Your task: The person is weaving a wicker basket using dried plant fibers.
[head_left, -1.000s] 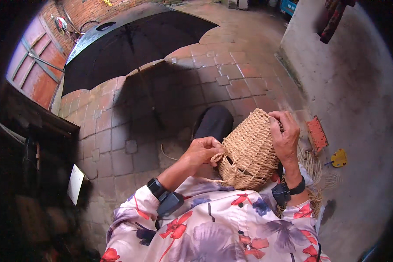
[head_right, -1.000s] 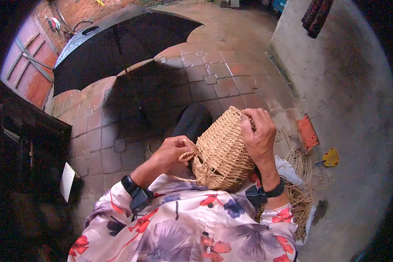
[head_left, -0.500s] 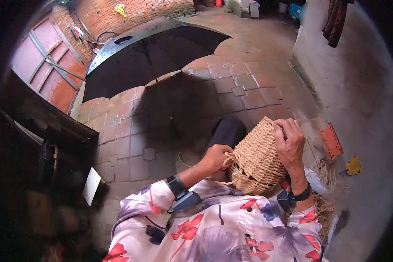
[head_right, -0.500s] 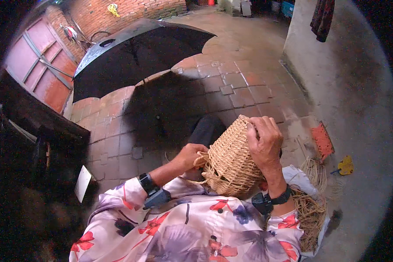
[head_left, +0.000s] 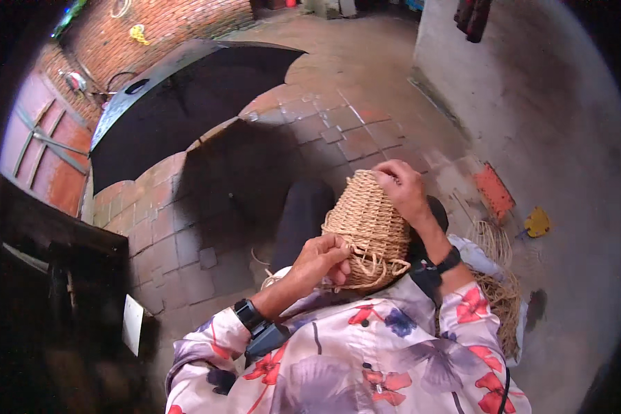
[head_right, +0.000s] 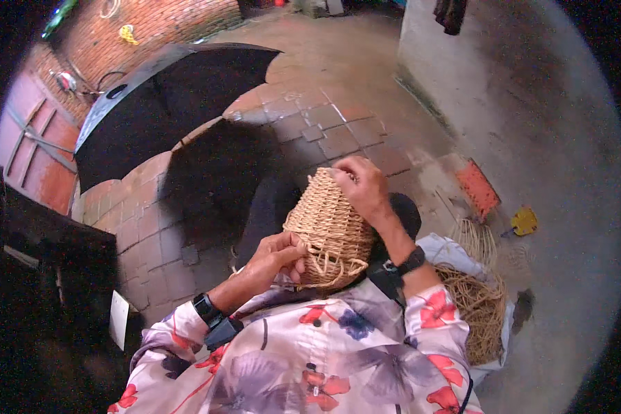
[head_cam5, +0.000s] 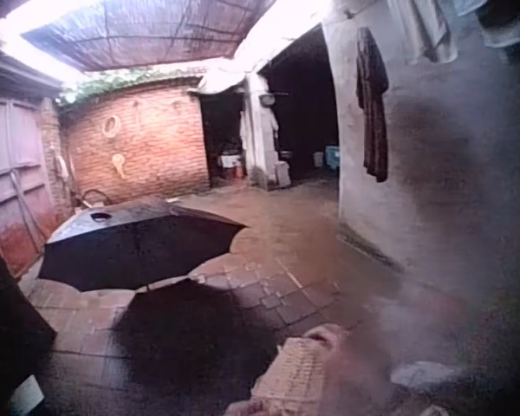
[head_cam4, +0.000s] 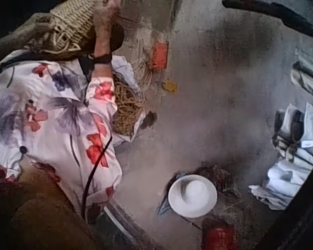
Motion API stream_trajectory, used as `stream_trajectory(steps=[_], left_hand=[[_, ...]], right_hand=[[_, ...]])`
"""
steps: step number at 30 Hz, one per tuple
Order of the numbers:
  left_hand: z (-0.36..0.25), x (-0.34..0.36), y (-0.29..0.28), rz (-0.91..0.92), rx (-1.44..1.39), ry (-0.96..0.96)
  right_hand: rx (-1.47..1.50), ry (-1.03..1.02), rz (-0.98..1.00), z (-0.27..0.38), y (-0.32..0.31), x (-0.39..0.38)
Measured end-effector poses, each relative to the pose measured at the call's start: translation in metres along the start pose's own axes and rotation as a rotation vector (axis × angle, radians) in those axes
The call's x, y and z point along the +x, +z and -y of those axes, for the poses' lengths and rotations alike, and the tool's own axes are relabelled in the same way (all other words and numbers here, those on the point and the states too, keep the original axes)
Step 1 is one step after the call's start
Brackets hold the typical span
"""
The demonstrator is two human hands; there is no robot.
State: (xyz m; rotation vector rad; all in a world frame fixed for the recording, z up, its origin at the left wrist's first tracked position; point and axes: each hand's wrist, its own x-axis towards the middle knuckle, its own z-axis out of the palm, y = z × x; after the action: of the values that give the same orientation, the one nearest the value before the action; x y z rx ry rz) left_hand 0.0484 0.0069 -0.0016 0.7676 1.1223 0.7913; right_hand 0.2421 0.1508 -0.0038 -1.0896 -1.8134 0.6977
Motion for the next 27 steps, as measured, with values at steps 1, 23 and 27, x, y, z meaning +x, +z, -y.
stream_trajectory(steps=[1, 23, 27], left_hand=[[0.002, 0.004, 0.002, 0.016, 0.004, -0.008], [-0.037, 0.015, -0.052, -0.191, 0.44, 0.407], [-0.043, 0.011, -0.102, -0.171, 0.89, 0.418]], right_hand=[[-0.079, -0.091, 0.017, -0.007, 0.007, 0.001], [-0.215, -0.181, 0.006, -0.026, 0.015, 0.002], [-0.201, -0.163, 0.016, -0.029, 0.016, 0.004]])
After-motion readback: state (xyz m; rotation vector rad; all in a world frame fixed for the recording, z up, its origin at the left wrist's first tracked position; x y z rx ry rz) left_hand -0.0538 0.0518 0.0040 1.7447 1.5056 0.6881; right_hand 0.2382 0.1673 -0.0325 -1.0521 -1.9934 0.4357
